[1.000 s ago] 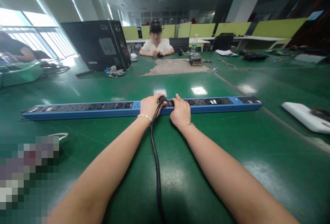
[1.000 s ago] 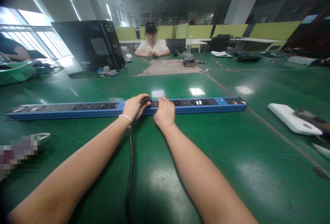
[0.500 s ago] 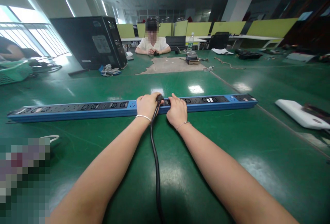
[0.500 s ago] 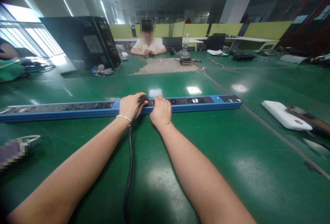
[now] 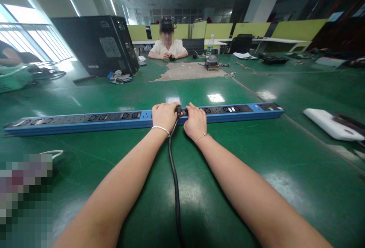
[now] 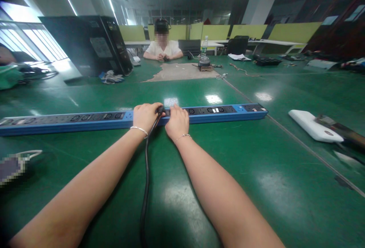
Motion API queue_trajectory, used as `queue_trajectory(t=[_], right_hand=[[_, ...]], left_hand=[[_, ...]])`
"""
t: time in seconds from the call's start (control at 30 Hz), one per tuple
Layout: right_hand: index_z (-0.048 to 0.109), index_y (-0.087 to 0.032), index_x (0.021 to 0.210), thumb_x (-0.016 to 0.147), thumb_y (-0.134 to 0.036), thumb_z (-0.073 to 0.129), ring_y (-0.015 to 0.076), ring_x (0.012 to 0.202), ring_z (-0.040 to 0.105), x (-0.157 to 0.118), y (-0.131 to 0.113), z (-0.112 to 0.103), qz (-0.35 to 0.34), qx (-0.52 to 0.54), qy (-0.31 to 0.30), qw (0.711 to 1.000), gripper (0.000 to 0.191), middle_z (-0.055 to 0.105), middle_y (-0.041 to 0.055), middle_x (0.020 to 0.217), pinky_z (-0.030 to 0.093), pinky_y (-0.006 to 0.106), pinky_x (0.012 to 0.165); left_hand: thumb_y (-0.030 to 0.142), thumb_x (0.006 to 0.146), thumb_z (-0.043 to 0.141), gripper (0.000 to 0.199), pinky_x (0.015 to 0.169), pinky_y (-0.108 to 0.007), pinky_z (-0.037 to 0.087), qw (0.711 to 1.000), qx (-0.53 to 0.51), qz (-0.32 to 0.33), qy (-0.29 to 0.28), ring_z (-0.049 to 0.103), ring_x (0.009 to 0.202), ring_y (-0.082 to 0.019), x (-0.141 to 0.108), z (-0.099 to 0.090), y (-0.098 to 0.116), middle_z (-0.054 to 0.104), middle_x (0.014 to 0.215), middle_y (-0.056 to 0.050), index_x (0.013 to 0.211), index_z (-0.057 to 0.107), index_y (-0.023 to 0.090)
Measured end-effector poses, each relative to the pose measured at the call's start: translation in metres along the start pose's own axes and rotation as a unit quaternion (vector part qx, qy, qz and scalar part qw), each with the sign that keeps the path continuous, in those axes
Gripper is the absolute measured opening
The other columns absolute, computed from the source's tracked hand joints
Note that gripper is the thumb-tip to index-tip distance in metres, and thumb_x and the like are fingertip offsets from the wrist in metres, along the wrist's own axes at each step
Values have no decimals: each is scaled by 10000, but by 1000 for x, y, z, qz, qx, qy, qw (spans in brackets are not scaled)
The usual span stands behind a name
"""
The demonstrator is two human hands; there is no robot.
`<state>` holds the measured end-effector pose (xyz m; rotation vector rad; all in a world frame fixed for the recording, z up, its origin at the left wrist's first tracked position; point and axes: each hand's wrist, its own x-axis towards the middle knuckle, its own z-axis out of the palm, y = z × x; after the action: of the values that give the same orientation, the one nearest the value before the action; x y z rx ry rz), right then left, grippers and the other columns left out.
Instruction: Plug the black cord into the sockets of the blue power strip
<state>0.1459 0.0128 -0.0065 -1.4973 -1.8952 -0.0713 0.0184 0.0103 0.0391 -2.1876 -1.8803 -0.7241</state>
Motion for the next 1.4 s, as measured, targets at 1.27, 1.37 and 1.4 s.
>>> queue_trajectory(t=[1.27,1.37,1.4], right_hand=[[597,-158,1175,893,-251,395,189,1101,587,19,49,-38,31,102,193,975,359,634,99,1177,448,356,984],[615,-141,1160,843,-267,455,198,1048,615,17,85,-48,64,125,220,965,376,654,101,1139,474,355,944],[636,-135,1129,823,-266,470,201,1020,627,16,93,-52,75,132,224,963,372,669,101,1107,483,355,928]], left_hand=[[471,768,637,587,986,-393,391,997,-36,68,-17,555,1126,-269,-16,23,-36,608,1177,-163,1227,471,144],[487,770,627,576,992,-401,389,997,-31,72,-15,550,1134,-275,-16,24,-38,602,1192,-165,1219,485,155],[493,771,623,571,995,-403,388,997,-28,73,-15,548,1137,-276,-16,24,-39,602,1196,-165,1215,489,160]])
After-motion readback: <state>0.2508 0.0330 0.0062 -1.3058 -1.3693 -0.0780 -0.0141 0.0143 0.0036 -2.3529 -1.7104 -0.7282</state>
